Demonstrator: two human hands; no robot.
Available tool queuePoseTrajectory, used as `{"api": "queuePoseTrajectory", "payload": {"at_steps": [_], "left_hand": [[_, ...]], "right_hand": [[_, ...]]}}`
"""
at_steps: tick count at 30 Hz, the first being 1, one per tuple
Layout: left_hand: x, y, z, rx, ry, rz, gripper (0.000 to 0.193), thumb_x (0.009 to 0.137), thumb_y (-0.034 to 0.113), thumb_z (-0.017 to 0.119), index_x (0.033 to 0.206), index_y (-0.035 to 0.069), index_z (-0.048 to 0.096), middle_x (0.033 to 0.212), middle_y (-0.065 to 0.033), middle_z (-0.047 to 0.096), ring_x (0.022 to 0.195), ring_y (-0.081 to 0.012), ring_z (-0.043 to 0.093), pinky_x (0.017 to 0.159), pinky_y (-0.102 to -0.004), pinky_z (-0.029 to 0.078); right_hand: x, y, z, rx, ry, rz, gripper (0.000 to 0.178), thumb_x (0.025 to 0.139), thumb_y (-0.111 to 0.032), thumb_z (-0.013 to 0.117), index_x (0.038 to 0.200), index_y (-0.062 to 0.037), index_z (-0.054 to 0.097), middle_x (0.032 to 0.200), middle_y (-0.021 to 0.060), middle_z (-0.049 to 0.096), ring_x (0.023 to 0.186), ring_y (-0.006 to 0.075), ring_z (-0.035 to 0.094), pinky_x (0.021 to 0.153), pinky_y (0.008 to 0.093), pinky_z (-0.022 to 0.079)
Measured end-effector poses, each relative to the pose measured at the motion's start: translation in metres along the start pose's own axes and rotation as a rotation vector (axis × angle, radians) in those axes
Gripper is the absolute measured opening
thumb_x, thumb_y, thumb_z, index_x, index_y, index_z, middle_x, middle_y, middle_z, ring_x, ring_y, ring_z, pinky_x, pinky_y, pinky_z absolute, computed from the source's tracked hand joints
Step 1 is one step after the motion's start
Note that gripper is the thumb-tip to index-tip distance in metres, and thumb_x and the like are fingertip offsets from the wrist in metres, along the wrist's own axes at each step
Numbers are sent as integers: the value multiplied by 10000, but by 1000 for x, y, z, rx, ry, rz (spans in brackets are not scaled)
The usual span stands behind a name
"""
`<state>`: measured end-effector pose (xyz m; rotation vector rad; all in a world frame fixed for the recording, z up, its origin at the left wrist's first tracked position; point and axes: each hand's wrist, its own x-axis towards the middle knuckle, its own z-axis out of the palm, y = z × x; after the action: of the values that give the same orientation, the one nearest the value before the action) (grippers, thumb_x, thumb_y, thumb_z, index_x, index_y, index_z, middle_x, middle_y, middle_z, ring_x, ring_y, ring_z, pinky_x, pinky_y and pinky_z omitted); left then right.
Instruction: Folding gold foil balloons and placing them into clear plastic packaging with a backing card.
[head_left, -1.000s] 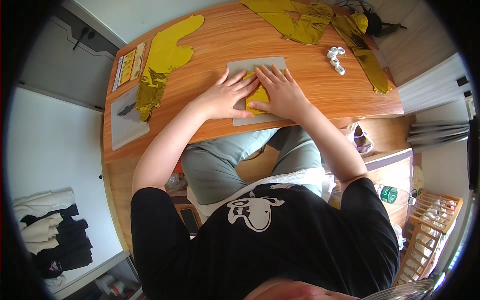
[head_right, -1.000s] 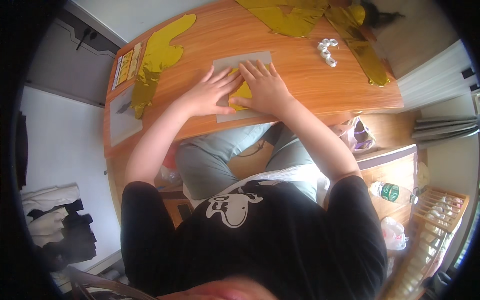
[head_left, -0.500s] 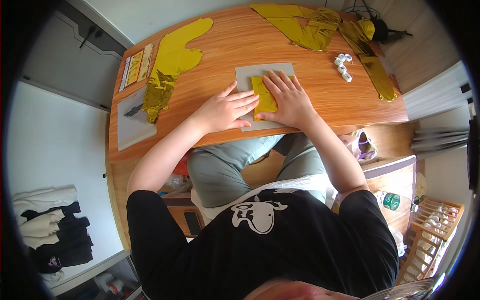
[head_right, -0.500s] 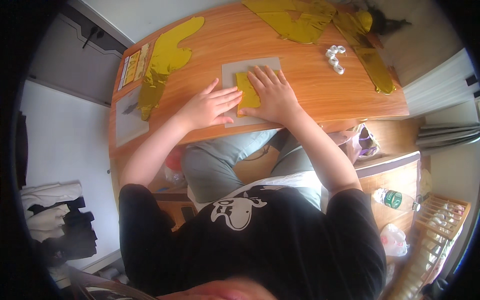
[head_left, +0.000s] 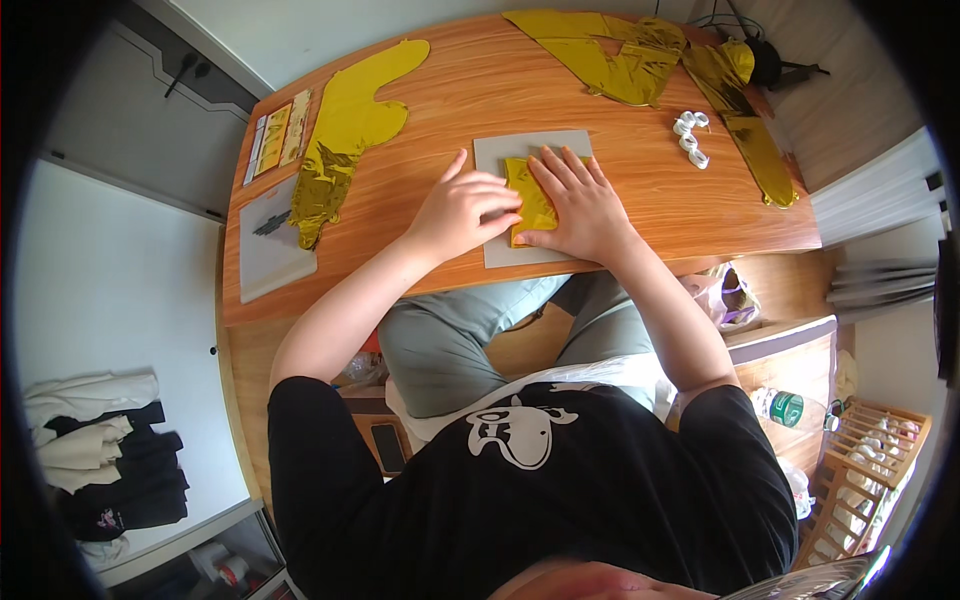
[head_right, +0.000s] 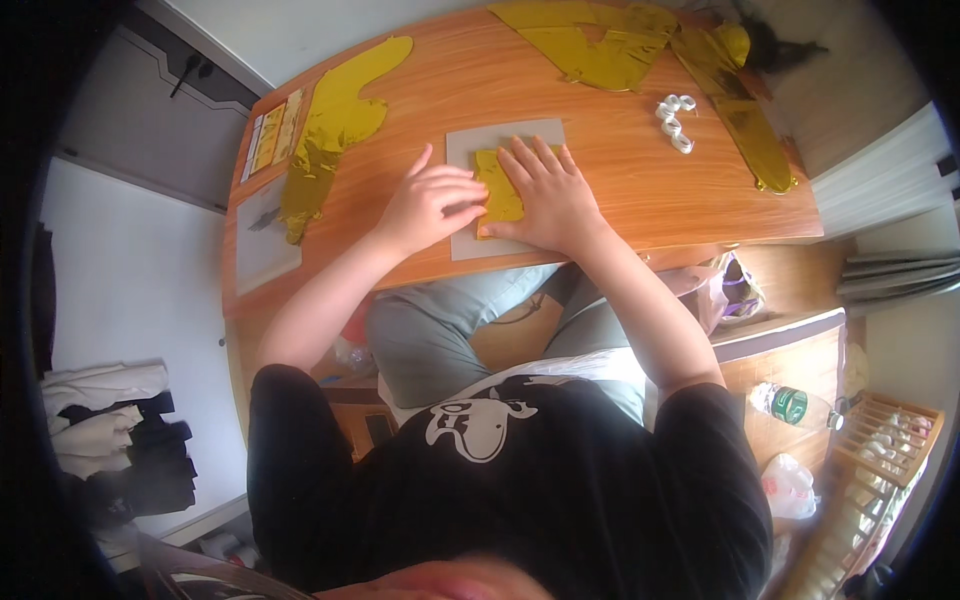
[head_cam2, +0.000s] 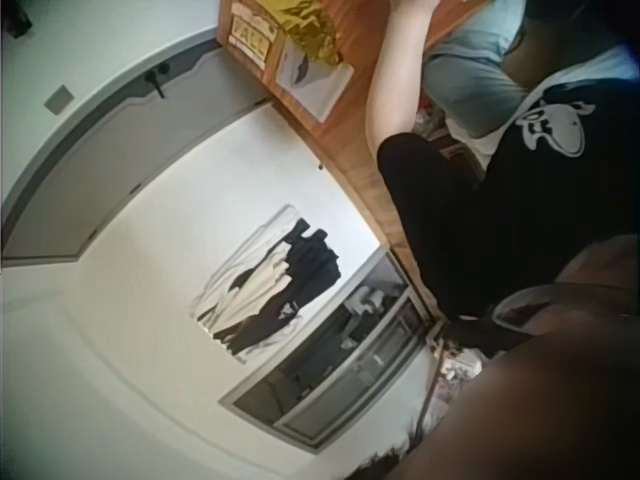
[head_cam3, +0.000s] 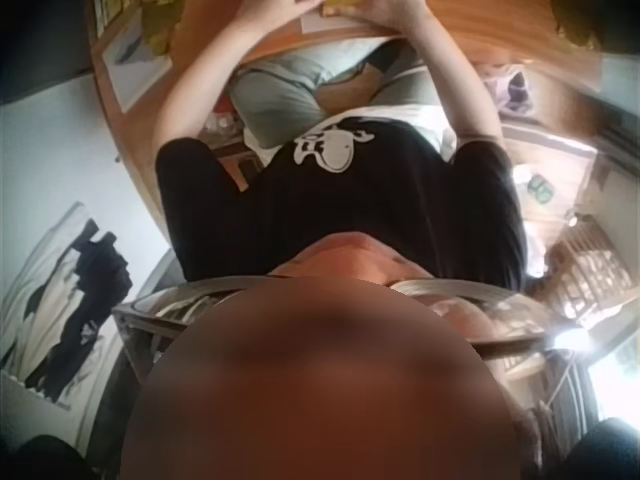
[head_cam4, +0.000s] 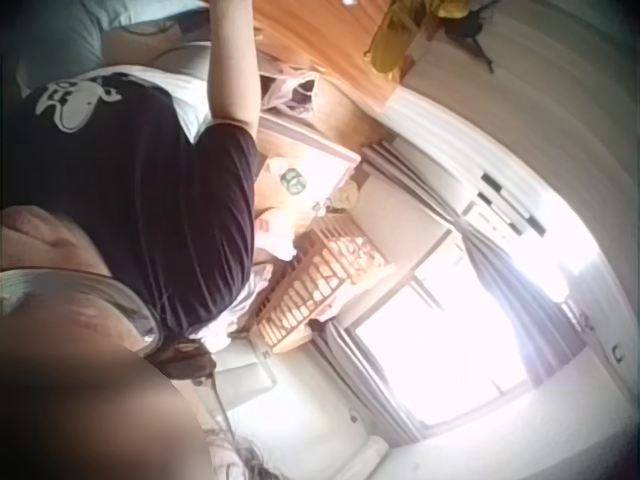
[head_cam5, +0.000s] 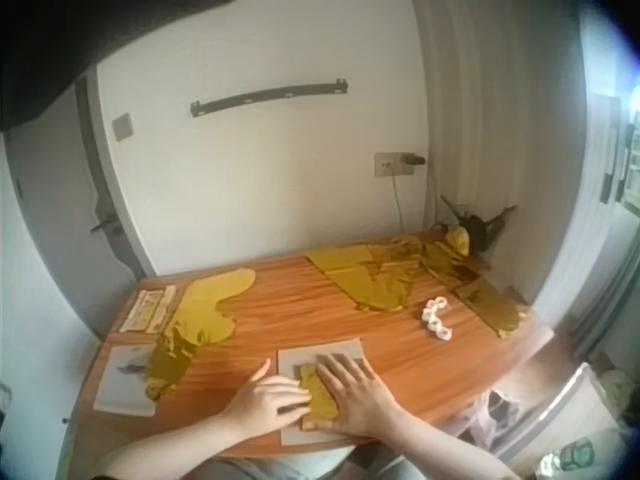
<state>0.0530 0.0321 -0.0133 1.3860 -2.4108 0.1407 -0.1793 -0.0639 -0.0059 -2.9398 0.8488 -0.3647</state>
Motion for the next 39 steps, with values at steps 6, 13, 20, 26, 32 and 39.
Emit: {"api": "queuePoseTrajectory", "payload": {"at_steps": [6,13,20,26,32,39], "left_hand": [[14,5,-7,-55,-110,-222,663,898,450,721,1464,157,540,1523,-80,516,1467,-272,403,1223,-636,137],[16,12,-20,-2,-239,-257,788,863,526,727,1514,158,479,1564,-88,464,1534,-333,254,1207,-685,76],[20,13,-23,-22,-280,-307,868,771,576,786,1490,170,518,1571,-82,456,1533,-333,256,1202,-702,59],[20,12,-23,-31,-287,-313,864,758,530,816,1493,189,517,1573,-71,455,1518,-329,290,1204,-704,50],[13,10,-17,-144,-183,-347,801,791,461,818,1489,200,526,1541,-75,497,1456,-313,391,1225,-636,108],[38,-48,-20,-728,-67,-558,376,982,279,644,1320,117,670,1305,-120,674,1169,-245,649,1030,-384,476]], "right_hand": [[-1,-1,0,6,16,-3,1172,735,-887,554,1568,-88,353,1631,147,328,1517,357,276,1239,530,212],[-2,1,1,21,32,-1,1191,717,-902,554,1568,-92,360,1627,145,338,1517,359,277,1240,531,210],[-3,-6,-10,-26,17,-7,1183,724,-888,556,1560,-73,367,1631,137,334,1522,365,263,1239,534,212],[-6,-9,0,2,-1,5,1128,770,-858,534,1545,-51,386,1613,152,359,1518,368,271,1236,528,220],[-8,-11,-3,57,12,22,1105,778,-830,579,1542,-52,392,1611,156,362,1515,371,278,1237,520,221],[-9,-11,-5,53,8,31,1086,772,-777,647,1545,-60,389,1624,145,344,1522,367,261,1239,518,217]]}}
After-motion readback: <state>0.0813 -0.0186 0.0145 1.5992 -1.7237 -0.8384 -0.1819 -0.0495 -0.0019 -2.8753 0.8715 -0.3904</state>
